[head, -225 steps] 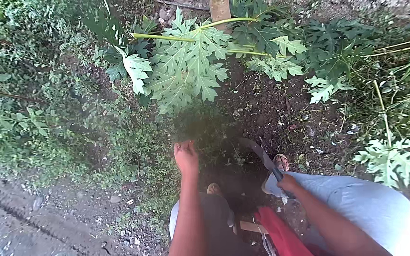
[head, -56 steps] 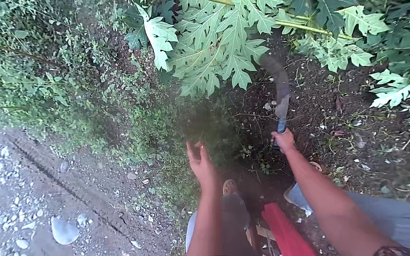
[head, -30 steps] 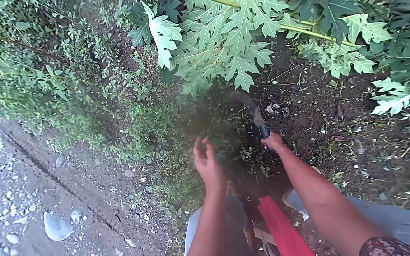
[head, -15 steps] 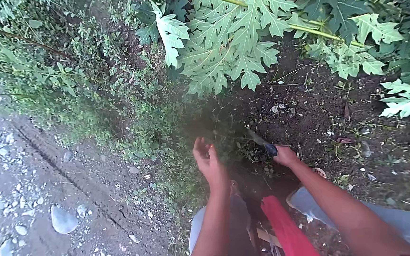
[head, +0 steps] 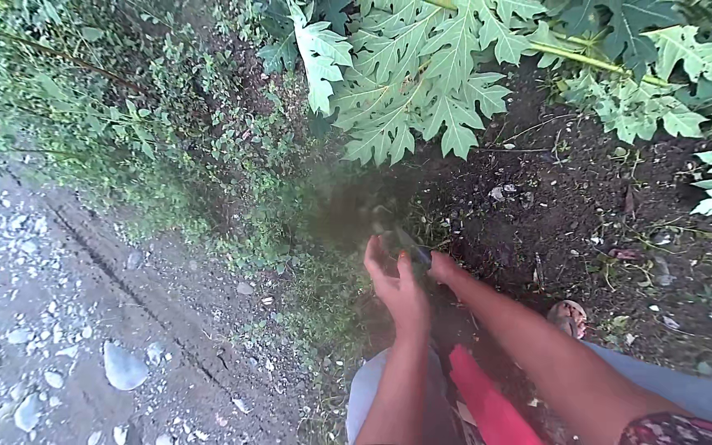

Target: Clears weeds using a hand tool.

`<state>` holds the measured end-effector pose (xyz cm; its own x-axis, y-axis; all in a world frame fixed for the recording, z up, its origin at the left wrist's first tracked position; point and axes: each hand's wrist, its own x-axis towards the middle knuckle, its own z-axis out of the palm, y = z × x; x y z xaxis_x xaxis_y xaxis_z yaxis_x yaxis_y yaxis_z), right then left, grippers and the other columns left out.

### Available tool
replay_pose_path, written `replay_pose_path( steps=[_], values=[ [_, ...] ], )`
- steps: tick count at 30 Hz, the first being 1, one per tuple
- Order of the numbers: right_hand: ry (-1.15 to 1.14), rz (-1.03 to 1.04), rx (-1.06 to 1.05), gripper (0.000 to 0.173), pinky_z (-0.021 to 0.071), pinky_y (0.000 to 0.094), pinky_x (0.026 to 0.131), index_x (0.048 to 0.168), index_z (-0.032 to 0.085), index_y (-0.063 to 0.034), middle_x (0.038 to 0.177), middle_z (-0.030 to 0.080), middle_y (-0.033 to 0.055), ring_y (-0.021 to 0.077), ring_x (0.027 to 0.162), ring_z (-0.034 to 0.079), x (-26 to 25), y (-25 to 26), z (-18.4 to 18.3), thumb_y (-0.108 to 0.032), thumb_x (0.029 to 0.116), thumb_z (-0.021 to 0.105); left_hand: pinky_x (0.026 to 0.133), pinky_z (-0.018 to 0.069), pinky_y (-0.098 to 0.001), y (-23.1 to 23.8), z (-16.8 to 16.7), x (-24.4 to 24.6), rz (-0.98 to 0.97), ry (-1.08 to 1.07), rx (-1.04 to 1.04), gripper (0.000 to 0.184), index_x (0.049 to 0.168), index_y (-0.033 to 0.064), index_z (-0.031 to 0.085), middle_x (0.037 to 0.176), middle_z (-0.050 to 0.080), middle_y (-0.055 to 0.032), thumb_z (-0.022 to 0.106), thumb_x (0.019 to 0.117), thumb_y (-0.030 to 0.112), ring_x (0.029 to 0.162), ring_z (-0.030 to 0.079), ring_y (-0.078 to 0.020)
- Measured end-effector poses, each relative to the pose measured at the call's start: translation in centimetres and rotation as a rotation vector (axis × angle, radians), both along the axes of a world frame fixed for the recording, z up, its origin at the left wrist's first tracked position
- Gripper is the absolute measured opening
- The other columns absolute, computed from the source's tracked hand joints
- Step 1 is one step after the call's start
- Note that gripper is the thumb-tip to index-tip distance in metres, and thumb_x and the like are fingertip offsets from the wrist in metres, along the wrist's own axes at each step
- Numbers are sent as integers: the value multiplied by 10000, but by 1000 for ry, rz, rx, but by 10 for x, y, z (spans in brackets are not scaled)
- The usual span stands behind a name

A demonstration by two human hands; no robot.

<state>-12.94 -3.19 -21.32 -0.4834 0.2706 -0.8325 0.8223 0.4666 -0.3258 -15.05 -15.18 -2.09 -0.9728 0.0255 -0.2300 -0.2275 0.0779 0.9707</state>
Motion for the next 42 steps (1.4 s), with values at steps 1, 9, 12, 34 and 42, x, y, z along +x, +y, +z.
replay_pose_path(
  steps=[1, 9, 12, 34, 42],
  values=[
    [0, 71, 44, 594, 490, 652, 1017, 1473, 492, 18, 1364, 599, 299, 462, 1243, 609, 7, 11, 4, -123, 930, 688, 1025, 492, -331, -2, 0, 1, -6, -13, 2, 576, 1522, -30, 358, 1527, 455, -213, 531, 989, 106, 1305, 544, -204],
    [289, -712, 35, 491, 599, 470, 800, 1346, 520, 65, 1032, 686, 222, 305, 842, 712, -2, 37, 13, -123, 939, 720, 998, 501, -314, -8, 2, 2, -20, -59, 44, 537, 1491, -20, 393, 1500, 478, -196, 527, 989, 116, 1277, 556, -185],
    [389, -1033, -79, 464, 586, 459, 705, 1308, 509, 64, 947, 661, 210, 290, 755, 675, -36, -8, 4, -99, 925, 714, 995, 496, -328, -7, 2, 1, -26, -58, 35, 523, 1481, -12, 410, 1494, 489, -187, 525, 988, 118, 1271, 554, -193],
    [47, -80, 218, 598, 509, 649, 981, 1451, 506, 25, 1271, 647, 305, 467, 1162, 654, -22, 54, 10, -194, 939, 723, 1016, 500, -351, -8, 1, 0, -51, -62, 28, 511, 1475, -32, 418, 1493, 494, -216, 530, 991, 89, 1285, 561, -224],
    [119, -463, 54, 523, 548, 537, 942, 1391, 506, 83, 1232, 647, 291, 396, 1083, 679, -43, -10, 9, -145, 963, 702, 998, 500, -324, -3, 3, 2, -33, -68, 47, 498, 1473, -19, 424, 1477, 507, -195, 518, 993, 75, 1254, 570, -202]
  ],
)
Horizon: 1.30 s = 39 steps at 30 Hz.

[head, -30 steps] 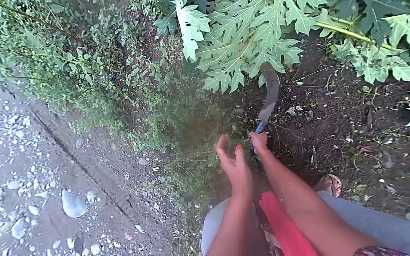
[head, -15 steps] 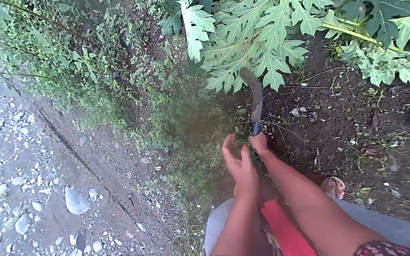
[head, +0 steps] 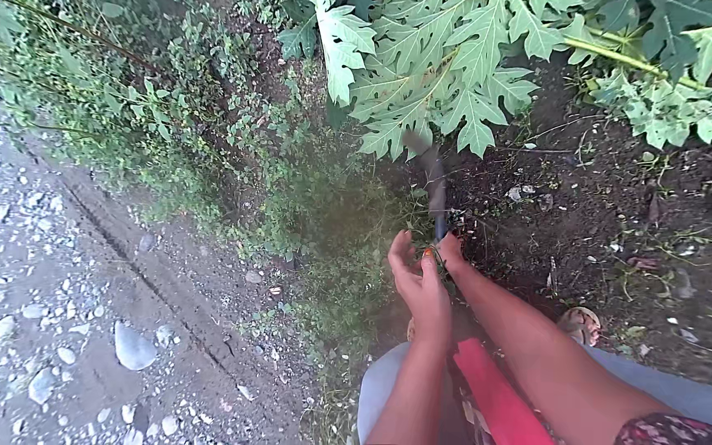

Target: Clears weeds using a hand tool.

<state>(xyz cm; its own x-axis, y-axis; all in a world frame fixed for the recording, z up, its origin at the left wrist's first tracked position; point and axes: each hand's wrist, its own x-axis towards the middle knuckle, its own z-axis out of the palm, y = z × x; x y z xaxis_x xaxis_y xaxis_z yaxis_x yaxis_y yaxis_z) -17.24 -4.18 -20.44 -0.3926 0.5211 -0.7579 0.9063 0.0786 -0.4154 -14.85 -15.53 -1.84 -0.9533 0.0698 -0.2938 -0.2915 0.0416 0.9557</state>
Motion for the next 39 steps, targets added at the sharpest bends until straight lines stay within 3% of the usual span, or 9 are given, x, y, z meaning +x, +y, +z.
replay_pose_path(
  steps=[4, 14, 20, 22, 24, 27, 32, 36, 39],
  values=[
    [-97, 590, 41, 562, 483, 666, 1013, 1416, 537, 40, 1317, 624, 306, 469, 1237, 610, 45, 29, -15, -109, 901, 705, 989, 505, -336, 2, -1, -1, -13, 4, -10, 501, 1473, -25, 423, 1473, 513, -207, 521, 993, 80, 1245, 578, -209],
    [-288, 640, 339, 586, 499, 677, 954, 1546, 433, -68, 1273, 663, 299, 512, 1172, 645, 167, 95, 26, -173, 1004, 629, 1014, 485, -372, -18, -6, -12, 92, 7, -57, 552, 1512, -31, 356, 1547, 415, -231, 525, 1004, 103, 1298, 534, -249],
    [58, -106, 277, 687, 572, 546, 886, 1522, 391, 51, 1120, 689, 280, 385, 969, 718, 178, 95, 21, -193, 960, 700, 1069, 453, -390, -17, -4, -10, 93, 17, -64, 566, 1526, -28, 329, 1568, 385, -243, 523, 1009, 98, 1360, 490, -269],
    [352, -558, 121, 432, 606, 370, 635, 1333, 480, 54, 826, 642, 124, 203, 635, 665, 153, 71, 9, -157, 1007, 670, 1063, 458, -386, -14, -1, -10, 100, 20, -68, 573, 1532, -27, 328, 1569, 378, -248, 527, 1008, 94, 1361, 487, -271],
    [477, -875, -70, 243, 585, 338, 537, 1103, 549, 27, 679, 604, 56, 155, 522, 606, 126, 43, -1, -165, 1016, 670, 1055, 464, -375, -11, -1, -9, 97, 30, -68, 571, 1536, -22, 322, 1572, 375, -241, 522, 1013, 88, 1352, 493, -261],
    [116, -486, -158, 339, 582, 440, 729, 1203, 593, 95, 893, 675, 190, 269, 724, 663, 150, 14, -29, -108, 950, 689, 1064, 450, -368, -8, -7, -7, 97, 56, -62, 584, 1532, -27, 320, 1578, 370, -235, 520, 997, 97, 1362, 479, -253],
    [-273, 441, 11, 599, 507, 661, 991, 1451, 545, -36, 1309, 653, 267, 449, 1203, 643, 218, 38, -23, -216, 911, 731, 1079, 442, -371, -7, -7, -8, 95, 55, -75, 584, 1524, -37, 324, 1561, 393, -234, 531, 997, 104, 1357, 486, -249],
    [-242, 400, 174, 589, 502, 689, 952, 1460, 529, -43, 1226, 675, 303, 500, 1151, 654, 241, 87, -6, -208, 927, 719, 1088, 434, -382, -10, -6, -9, 100, 65, -89, 582, 1531, -25, 318, 1559, 392, -233, 519, 1003, 116, 1362, 477, -254],
    [-107, 46, 200, 556, 524, 635, 938, 1411, 539, 50, 1153, 684, 315, 458, 1043, 693, 236, 102, 5, -181, 940, 723, 1086, 432, -377, -10, -7, -10, 107, 81, -90, 589, 1534, -37, 307, 1554, 393, -247, 522, 1003, 97, 1353, 484, -256]
  ],
)
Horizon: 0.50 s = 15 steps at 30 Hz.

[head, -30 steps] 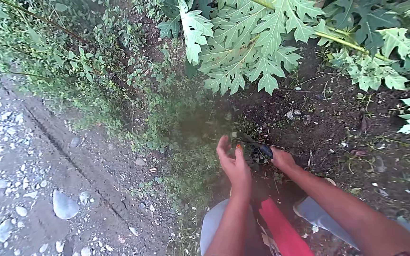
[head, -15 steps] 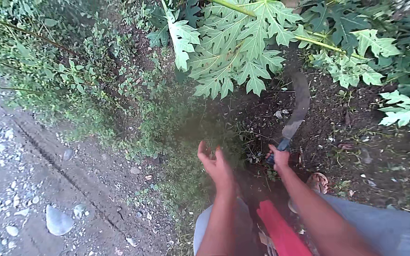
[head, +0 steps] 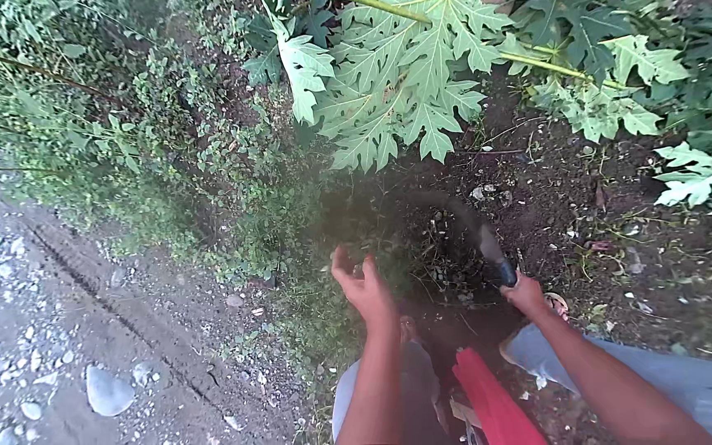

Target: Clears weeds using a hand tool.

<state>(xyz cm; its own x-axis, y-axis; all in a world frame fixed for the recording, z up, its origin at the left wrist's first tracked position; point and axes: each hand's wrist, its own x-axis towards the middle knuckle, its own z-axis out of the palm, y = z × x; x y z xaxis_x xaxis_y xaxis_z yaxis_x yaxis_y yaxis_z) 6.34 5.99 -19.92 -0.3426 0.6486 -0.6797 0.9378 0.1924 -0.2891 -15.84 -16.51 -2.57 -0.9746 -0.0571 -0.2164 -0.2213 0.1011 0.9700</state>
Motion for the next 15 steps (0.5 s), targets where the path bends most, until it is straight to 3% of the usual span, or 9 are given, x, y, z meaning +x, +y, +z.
replay_pose_path(
  steps=[3, 5, 7, 9, 12, 15],
  values=[
    [336, -503, -62, 470, 608, 436, 705, 1329, 512, 81, 928, 675, 187, 263, 715, 695, -29, -16, -8, -115, 946, 703, 1082, 435, -375, 2, 1, 0, -10, 2, -14, 583, 1532, -33, 304, 1554, 391, -240, 511, 1003, 100, 1361, 476, -257],
    [487, -720, -163, 392, 602, 373, 597, 1266, 487, 69, 806, 633, 123, 198, 603, 653, -46, -42, -20, -65, 952, 680, 1100, 425, -389, 4, 2, 0, -11, -4, -15, 586, 1536, -33, 297, 1562, 380, -242, 509, 1006, 99, 1375, 465, -270],
    [273, -528, -177, 452, 591, 453, 722, 1283, 538, 105, 909, 687, 203, 285, 735, 686, -29, -59, -34, -93, 919, 718, 1097, 425, -391, 5, 1, 2, -5, 0, -22, 592, 1537, -37, 295, 1561, 379, -248, 508, 1004, 107, 1364, 470, -274],
    [-36, -172, -198, 537, 574, 557, 883, 1371, 545, 59, 1135, 687, 268, 388, 959, 713, -1, -55, -40, -151, 919, 744, 1094, 426, -384, 7, 1, 2, -10, 3, -35, 607, 1545, -37, 284, 1564, 374, -253, 508, 999, 105, 1363, 472, -271],
    [-176, 77, -95, 574, 537, 643, 928, 1408, 543, 28, 1198, 675, 302, 460, 1060, 693, 25, -16, -27, -180, 911, 741, 1099, 427, -378, 5, -1, 2, -20, 18, -24, 604, 1532, -52, 291, 1566, 374, -254, 523, 995, 97, 1367, 472, -265],
    [-82, -2, -83, 606, 550, 609, 894, 1439, 504, 41, 1157, 679, 299, 437, 976, 706, 23, 14, -8, -163, 921, 743, 1080, 434, -364, 5, -2, 1, -24, 30, -10, 585, 1530, -45, 302, 1551, 388, -235, 510, 1001, 93, 1332, 491, -240]
  ],
)
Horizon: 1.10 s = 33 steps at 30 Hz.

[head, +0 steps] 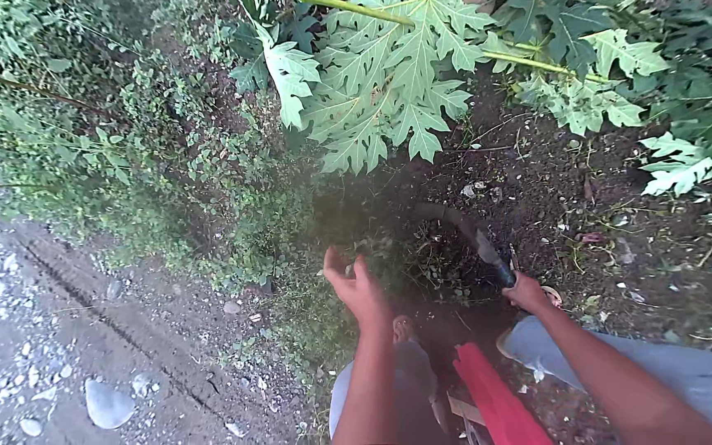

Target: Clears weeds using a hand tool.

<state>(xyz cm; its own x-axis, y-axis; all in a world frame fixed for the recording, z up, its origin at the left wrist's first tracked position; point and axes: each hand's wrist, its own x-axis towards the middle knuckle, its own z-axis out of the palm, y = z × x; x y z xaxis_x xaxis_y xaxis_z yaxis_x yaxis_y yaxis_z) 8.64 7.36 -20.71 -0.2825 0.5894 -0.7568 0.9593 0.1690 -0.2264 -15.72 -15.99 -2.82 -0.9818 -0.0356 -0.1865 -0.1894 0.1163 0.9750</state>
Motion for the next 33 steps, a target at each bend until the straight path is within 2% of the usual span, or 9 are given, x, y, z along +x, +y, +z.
replay_pose_path(
  steps=[4, 6, 10, 16, 18, 23, 26, 29, 33],
  values=[
    [425, -591, -60, 471, 596, 394, 634, 1348, 473, 49, 876, 642, 142, 216, 643, 660, -52, -26, 0, -89, 950, 684, 1095, 425, -390, 4, 3, 1, 0, -9, -14, 579, 1533, -25, 307, 1574, 381, -227, 504, 1006, 112, 1378, 467, -254],
    [557, -791, -125, 380, 597, 368, 590, 1278, 475, 45, 812, 620, 111, 189, 604, 645, -75, -54, -7, -64, 966, 662, 1093, 429, -392, 5, 2, 1, 0, -7, -15, 580, 1526, -26, 320, 1570, 390, -225, 512, 999, 120, 1382, 468, -255],
    [95, -214, -196, 555, 581, 513, 837, 1385, 507, 65, 1079, 683, 253, 348, 871, 708, -38, -69, -27, -104, 911, 740, 1098, 426, -382, 4, 0, 0, -4, -4, -12, 586, 1528, -41, 307, 1569, 383, -243, 509, 999, 108, 1377, 472, -262],
    [-13, 139, -58, 616, 561, 606, 857, 1464, 490, 1, 1165, 669, 302, 433, 931, 708, -35, 15, 9, -148, 920, 739, 1069, 438, -357, 1, -2, -1, 3, -7, 5, 570, 1514, -47, 322, 1536, 412, -233, 513, 996, 97, 1327, 497, -229],
    [58, 6, -36, 603, 574, 540, 827, 1464, 479, 12, 1137, 674, 266, 363, 871, 709, -49, 28, 17, -148, 934, 719, 1063, 439, -349, 0, -1, -1, 9, -6, 9, 574, 1519, -43, 313, 1530, 416, -227, 510, 998, 96, 1313, 502, -218],
    [565, -816, -136, 347, 590, 357, 588, 1255, 483, 31, 819, 610, 104, 182, 610, 633, -103, -31, -2, -85, 976, 654, 1090, 429, -386, 2, -2, -1, 12, -19, 12, 569, 1521, -32, 323, 1562, 392, -221, 510, 1000, 99, 1361, 477, -246],
    [262, -428, -170, 488, 582, 494, 799, 1326, 527, 105, 1016, 676, 244, 325, 823, 687, -61, -67, -28, -101, 923, 712, 1082, 434, -374, 4, -2, 0, -4, -22, 17, 574, 1524, -37, 316, 1575, 386, -225, 513, 1001, 91, 1367, 476, -242],
    [-48, 64, -157, 577, 570, 587, 875, 1394, 538, 31, 1152, 679, 282, 411, 971, 711, -3, -59, -27, -139, 890, 763, 1062, 445, -377, 7, -1, -1, -7, -23, 16, 565, 1520, -43, 326, 1544, 414, -239, 513, 1002, 81, 1320, 507, -245],
    [-90, 246, -26, 601, 502, 661, 969, 1430, 537, 5, 1214, 672, 307, 483, 1131, 662, 29, -5, -5, -193, 907, 760, 1081, 440, -389, 3, 0, -1, -7, -31, 30, 573, 1530, -35, 313, 1545, 412, -237, 507, 1005, 89, 1327, 508, -252]
  ],
)
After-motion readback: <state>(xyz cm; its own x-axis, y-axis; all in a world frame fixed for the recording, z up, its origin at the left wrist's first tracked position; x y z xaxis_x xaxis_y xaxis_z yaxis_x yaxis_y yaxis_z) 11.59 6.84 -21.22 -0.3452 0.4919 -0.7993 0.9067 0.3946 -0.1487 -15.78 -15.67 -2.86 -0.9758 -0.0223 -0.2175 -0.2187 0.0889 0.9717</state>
